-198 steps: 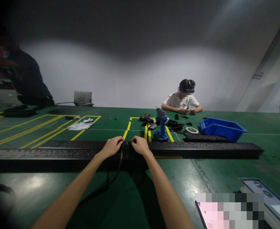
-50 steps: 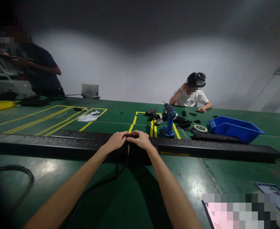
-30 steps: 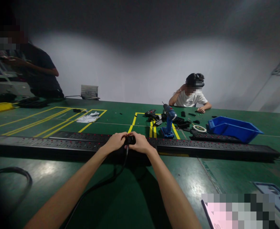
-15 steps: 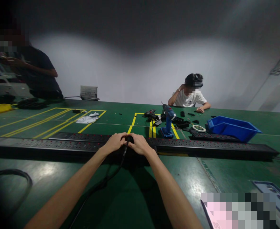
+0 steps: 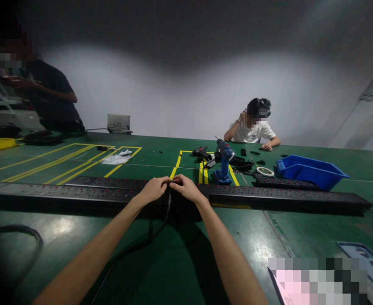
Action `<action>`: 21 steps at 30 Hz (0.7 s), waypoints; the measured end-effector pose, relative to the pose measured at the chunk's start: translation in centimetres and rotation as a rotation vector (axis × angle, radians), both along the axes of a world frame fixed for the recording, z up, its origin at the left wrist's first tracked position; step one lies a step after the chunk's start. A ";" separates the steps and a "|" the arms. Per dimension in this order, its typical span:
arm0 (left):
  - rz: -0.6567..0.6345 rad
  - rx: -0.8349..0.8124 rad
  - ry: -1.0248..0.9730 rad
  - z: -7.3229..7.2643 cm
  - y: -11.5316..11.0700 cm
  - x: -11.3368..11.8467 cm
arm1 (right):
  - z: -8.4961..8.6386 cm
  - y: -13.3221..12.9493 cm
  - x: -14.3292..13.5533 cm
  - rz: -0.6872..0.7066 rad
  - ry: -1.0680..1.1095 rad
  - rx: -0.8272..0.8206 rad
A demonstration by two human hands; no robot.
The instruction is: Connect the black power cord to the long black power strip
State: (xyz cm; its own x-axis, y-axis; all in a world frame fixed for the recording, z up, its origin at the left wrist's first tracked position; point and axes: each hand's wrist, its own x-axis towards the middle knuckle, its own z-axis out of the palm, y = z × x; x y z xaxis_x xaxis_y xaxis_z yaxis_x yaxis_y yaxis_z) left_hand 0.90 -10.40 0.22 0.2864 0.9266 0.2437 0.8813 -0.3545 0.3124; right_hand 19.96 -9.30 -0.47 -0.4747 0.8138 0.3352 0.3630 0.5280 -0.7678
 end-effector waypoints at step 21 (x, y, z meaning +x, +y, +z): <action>0.003 -0.014 0.016 0.2 -0.2 -0.1 | 1.4 -2.0 -0.3 -0.056 -0.286 0.218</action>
State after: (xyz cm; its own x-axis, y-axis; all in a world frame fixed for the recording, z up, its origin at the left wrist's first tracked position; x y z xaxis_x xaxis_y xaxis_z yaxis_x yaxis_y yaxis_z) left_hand 0.82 -10.60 0.44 0.2870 0.9308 0.2263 0.8874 -0.3473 0.3032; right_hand 19.65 -11.35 0.96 -0.5314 0.7650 0.3639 0.5799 0.6417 -0.5020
